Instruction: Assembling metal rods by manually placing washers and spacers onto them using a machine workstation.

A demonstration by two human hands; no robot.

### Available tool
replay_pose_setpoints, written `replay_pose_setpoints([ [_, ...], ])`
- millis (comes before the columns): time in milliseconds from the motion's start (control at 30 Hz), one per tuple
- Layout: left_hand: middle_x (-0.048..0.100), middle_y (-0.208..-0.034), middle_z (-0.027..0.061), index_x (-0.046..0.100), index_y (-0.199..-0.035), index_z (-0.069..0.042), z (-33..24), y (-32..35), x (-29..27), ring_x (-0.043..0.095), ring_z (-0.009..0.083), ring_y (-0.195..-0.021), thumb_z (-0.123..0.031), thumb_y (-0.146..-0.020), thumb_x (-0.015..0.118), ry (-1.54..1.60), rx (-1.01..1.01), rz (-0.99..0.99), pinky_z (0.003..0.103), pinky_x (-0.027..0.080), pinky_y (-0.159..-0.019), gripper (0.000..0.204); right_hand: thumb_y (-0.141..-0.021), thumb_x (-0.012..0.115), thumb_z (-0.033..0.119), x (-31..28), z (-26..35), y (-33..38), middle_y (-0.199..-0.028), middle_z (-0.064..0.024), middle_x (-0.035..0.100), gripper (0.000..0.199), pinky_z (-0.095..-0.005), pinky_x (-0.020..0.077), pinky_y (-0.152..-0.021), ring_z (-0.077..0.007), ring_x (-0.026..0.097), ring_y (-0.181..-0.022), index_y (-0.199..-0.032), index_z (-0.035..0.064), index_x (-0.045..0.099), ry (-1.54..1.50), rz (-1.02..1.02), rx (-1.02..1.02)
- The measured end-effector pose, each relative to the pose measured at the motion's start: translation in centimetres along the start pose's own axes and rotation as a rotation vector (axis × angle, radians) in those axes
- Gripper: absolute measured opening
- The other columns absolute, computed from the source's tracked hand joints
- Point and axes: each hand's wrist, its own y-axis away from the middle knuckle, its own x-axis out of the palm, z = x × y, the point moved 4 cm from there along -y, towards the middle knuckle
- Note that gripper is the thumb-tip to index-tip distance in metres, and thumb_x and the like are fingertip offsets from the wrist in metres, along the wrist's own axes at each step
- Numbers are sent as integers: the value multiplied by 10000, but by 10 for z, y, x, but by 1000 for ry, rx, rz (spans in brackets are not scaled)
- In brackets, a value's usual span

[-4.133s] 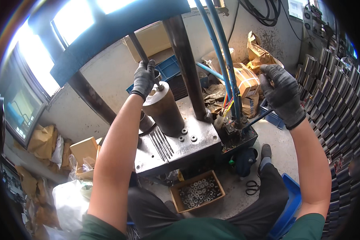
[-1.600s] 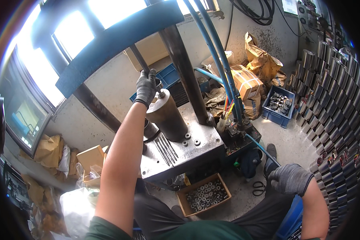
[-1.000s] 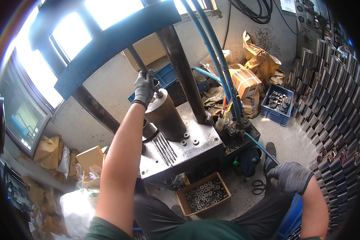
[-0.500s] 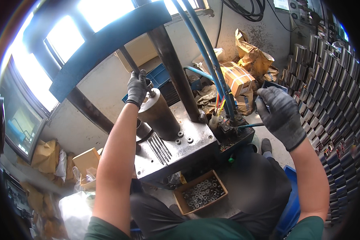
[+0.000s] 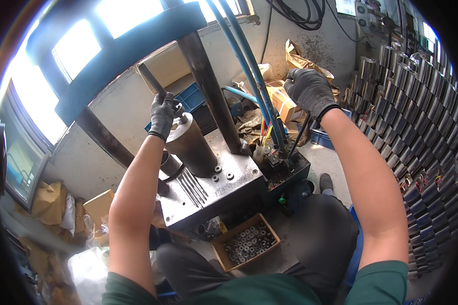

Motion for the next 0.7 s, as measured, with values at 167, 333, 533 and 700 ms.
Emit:
replay_pose_setpoints([
  [167, 570, -775, 45, 552, -1189, -26, -23, 71, 9, 547, 123, -663, -143, -1059, 543, 192, 441, 109, 304, 460, -587, 175, -937, 635, 276, -14, 4, 11, -971, -202, 737, 274, -450, 551, -889, -359, 715, -939, -1048, 48, 740, 18, 23, 38],
  [333, 616, -802, 82, 559, -1176, -36, 3, 207, 27, 619, 195, -647, -555, -975, 640, 528, 107, 213, 371, 555, -628, 563, -943, 640, 253, -21, -9, 36, -957, -209, 731, 251, -454, 558, -844, -374, 712, -914, -1045, 44, 736, 45, 8, 25],
  [533, 632, -749, 51, 612, -1057, -76, 136, 336, 31, 637, 186, -618, -511, -1029, 569, 640, -787, 173, 348, 591, -590, 438, -942, 678, 139, -28, -46, 95, -918, -183, 741, 177, -360, 560, -766, -259, 730, -817, -1061, 16, 724, -219, -63, 71],
  [700, 630, -734, 66, 619, -1002, -69, 141, 345, 34, 647, 238, -635, -302, -1041, 508, 746, -1124, 111, 436, 609, -638, 261, -1010, 657, 165, -42, -86, 183, -1004, -65, 744, 188, -256, 552, -720, -135, 698, -794, -1144, 43, 708, -589, -117, 423],
])
